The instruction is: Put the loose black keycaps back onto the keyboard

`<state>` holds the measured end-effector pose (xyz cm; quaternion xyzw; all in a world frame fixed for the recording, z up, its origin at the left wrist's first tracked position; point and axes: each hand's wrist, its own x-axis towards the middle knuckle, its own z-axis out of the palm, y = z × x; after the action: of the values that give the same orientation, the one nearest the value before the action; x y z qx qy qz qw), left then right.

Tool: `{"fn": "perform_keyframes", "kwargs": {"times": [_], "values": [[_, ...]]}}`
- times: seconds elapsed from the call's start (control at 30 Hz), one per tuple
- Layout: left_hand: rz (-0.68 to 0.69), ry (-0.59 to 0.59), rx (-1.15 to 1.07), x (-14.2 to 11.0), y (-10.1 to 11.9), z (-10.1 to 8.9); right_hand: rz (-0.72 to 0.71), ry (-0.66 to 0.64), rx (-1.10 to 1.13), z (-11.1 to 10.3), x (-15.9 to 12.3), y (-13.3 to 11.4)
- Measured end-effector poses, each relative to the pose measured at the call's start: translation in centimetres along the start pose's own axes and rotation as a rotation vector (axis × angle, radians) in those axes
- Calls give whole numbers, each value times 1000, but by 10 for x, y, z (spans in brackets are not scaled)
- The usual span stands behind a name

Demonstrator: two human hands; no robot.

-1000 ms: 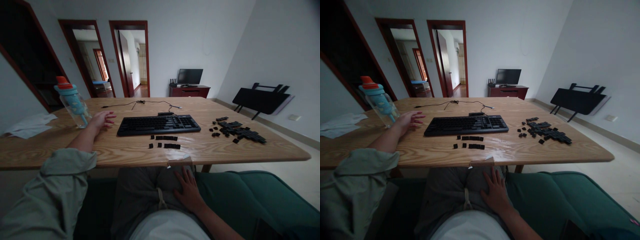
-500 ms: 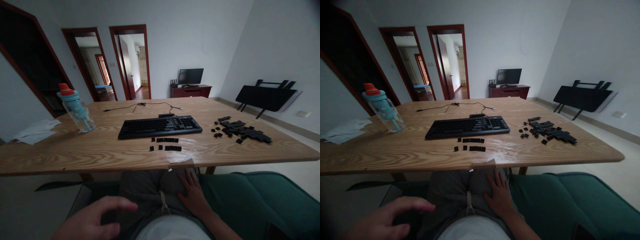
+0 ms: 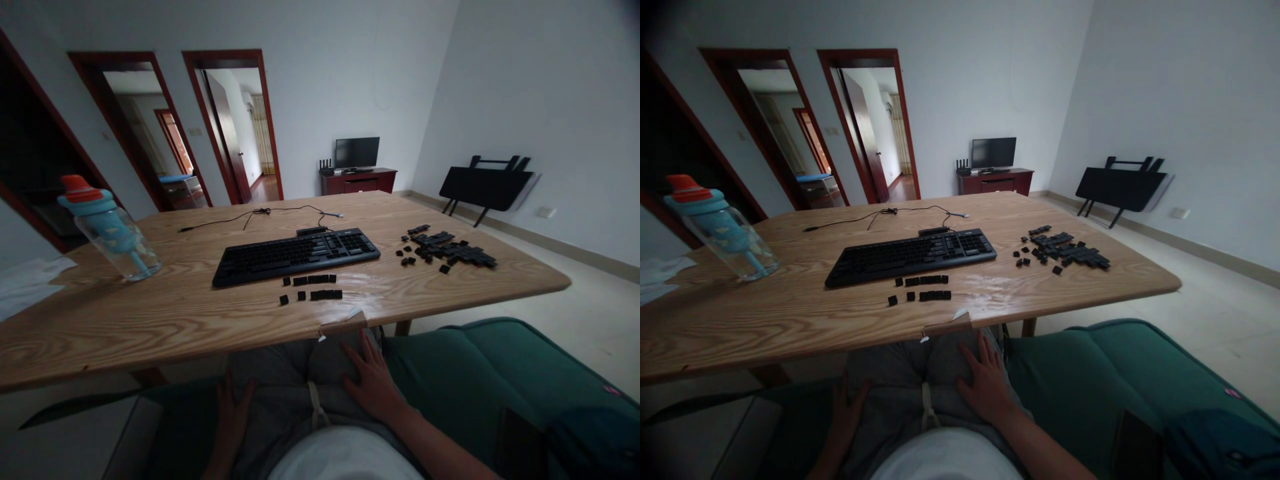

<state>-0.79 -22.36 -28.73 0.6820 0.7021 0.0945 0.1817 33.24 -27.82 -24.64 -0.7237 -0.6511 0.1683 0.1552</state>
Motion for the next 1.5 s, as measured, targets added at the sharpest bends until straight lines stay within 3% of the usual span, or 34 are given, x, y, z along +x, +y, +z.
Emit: {"fn": "perform_keyframes", "kwargs": {"times": [0.13,0.2,0.33,0.43,0.53,0.67,0.73,0.8,0.9,1.0,1.2,1.33,1.4,1.5], "values": [[-20,53,42,-2,0,11,-19,6,30,2,0,2],[-39,112,-52,-7,4,12,-42,12,65,0,1,7],[-34,227,-332,-25,4,6,-133,-13,227,-29,-1,23],[8,284,-356,-37,0,-6,-184,-42,331,-84,-16,30],[257,343,-279,-51,8,-22,-204,-56,367,-158,-37,35],[753,416,-137,-73,43,-54,-122,257,270,-244,-40,56],[934,490,-112,-79,59,-80,28,422,123,-273,-25,70],[1012,607,-109,-75,66,-110,159,495,-26,-291,-5,82],[921,871,-28,-55,63,-156,233,461,-169,-301,19,86],[777,936,33,-34,55,-191,284,343,-237,-300,30,80],[567,829,-11,0,57,-265,217,212,-218,-299,34,73],[409,547,-82,60,72,-322,210,175,-170,-305,38,74],[388,497,-106,99,82,-337,194,185,-184,-306,39,69],[344,433,-228,152,92,-335,-5,260,-154,-300,38,45]]}}
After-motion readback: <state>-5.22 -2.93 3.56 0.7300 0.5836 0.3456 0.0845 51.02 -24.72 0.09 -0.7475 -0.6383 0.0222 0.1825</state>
